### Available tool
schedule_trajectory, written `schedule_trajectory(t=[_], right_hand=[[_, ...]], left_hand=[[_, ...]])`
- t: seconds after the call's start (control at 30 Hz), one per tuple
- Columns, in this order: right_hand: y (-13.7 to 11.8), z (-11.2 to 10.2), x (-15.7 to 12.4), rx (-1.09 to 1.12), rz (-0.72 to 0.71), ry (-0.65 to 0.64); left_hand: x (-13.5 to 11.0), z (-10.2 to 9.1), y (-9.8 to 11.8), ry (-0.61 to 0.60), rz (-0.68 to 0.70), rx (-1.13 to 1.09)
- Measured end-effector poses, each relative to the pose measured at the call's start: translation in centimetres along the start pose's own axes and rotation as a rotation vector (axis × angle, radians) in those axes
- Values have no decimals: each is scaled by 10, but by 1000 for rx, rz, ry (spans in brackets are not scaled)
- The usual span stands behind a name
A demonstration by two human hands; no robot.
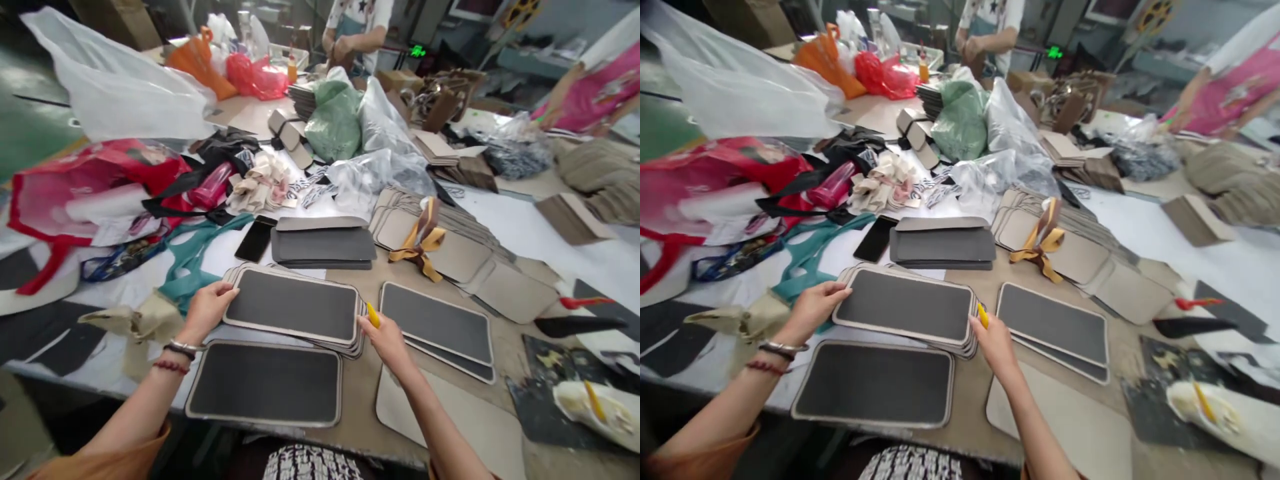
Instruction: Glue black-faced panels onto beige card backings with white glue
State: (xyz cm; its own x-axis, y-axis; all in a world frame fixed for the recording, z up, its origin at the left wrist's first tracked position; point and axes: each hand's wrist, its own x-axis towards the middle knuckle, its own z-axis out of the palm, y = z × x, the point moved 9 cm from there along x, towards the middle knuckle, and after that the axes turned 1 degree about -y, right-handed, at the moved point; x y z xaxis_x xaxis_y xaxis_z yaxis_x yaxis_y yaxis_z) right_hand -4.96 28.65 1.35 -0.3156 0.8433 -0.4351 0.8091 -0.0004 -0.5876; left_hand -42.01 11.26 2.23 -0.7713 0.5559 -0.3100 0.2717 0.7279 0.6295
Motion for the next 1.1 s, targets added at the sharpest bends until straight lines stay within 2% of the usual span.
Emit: schedule_trajectory(t=[0.07, 0.13, 0.17, 0.23, 0.27, 0.33, 0.4, 0.47, 0.53, 0.6, 0.8, 0.97, 1.1], right_hand=[[9, -4, -5, 25, 29, 7], [21, -5, -10, 66, 54, 4], [26, -4, -12, 91, 64, -1], [36, 0, -15, 138, 79, -12], [41, 3, -17, 157, 88, -21], [47, 12, -20, 185, 105, -48], [48, 22, -25, 202, 107, -78], [46, 29, -31, 217, 94, -91], [44, 32, -36, 240, 78, -88], [43, 35, -41, 272, 70, -82], [48, 36, -49, 370, 70, -60], [53, 33, -55, 438, 101, -49], [54, 35, -57, 464, 121, -34]], left_hand=[[-2, -4, 3, 13, 6, 80], [-10, -8, 15, 61, 67, 178], [-17, -8, 26, 101, 135, 228], [-41, 2, 58, 170, 366, 306], [-58, 16, 74, 161, 496, 316], [-95, 55, 101, 61, 748, 313], [-129, 97, 116, -48, 925, 341], [-149, 130, 119, -107, 988, 436], [-157, 148, 118, -98, 1009, 553], [-157, 153, 118, -60, 1026, 638], [-158, 153, 128, -2, 1106, 737], [-165, 159, 137, -1, 1252, 820], [-162, 161, 139, -14, 1263, 856]])
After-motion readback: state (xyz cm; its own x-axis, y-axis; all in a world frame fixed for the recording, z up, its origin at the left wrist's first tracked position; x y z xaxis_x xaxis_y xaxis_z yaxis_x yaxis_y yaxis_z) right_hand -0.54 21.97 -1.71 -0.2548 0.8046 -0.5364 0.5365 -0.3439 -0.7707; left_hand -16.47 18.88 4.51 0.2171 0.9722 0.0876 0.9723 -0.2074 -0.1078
